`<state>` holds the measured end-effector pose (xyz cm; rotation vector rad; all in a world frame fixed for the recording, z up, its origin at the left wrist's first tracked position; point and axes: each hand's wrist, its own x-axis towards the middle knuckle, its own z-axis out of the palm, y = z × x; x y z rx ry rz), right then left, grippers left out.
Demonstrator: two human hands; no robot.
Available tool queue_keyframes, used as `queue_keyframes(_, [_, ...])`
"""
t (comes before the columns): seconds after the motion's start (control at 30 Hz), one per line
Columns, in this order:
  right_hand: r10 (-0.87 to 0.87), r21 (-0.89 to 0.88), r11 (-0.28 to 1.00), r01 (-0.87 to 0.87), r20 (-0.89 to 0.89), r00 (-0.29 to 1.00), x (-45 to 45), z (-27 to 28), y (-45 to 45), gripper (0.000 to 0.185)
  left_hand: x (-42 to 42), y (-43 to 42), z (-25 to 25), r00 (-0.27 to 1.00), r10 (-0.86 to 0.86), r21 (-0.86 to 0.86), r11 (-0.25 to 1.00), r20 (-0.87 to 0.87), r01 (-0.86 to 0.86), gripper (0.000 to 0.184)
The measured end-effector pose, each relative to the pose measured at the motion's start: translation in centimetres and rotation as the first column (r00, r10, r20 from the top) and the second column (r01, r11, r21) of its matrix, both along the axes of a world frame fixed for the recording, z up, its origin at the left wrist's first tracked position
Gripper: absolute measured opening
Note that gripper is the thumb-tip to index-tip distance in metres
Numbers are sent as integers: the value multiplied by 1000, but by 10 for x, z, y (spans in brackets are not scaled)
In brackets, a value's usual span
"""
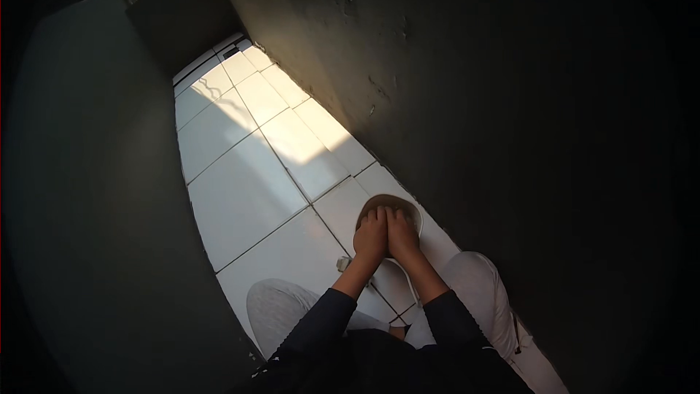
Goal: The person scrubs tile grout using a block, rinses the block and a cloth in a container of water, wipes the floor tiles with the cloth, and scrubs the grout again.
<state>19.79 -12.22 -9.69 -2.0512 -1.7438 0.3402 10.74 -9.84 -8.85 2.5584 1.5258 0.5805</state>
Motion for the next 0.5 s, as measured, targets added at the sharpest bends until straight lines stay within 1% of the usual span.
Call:
queue_keyframes(0.03, [0,0,1000,0,0,1000,0,3,-1,30,0,0,-2,1000,0,0,1000,0,0,31])
queue_keyframes(0.1, [10,-103,995,-3,68,998,0,10,-1,27,-1,1,-5,1000,5,-33,999,-2,-5,31])
queue_keyframes(0.13, [11,-102,995,-4,68,998,0,9,0,27,-2,0,-3,1000,6,-32,999,-2,-6,31])
queue_keyframes(0.2, [92,-279,959,-54,127,988,2,8,1,25,-3,-2,0,999,-13,-68,998,39,16,40])
queue_keyframes(0.23, [92,-279,959,-54,127,988,2,5,1,25,-3,-2,-1,999,-13,-68,998,39,16,40])
queue_keyframes(0.3, [102,-157,986,-62,263,959,2,-1,1,21,-3,0,-5,999,-25,-86,996,21,27,49])
queue_keyframes(0.33, [103,-157,986,-62,264,959,1,0,0,21,-3,1,-6,999,-25,-86,996,21,26,49])
queue_keyframes(0.4, [14,-62,998,-2,205,979,-2,0,0,21,-4,3,-9,999,-50,-123,991,16,52,55])
queue_keyframes(0.43, [15,-62,998,-2,206,979,-2,2,1,21,-3,2,-7,999,-49,-122,991,16,51,55])
queue_keyframes(0.5, [-56,-215,975,57,11,998,-1,5,5,20,-1,0,-3,998,-6,-86,996,64,11,56])
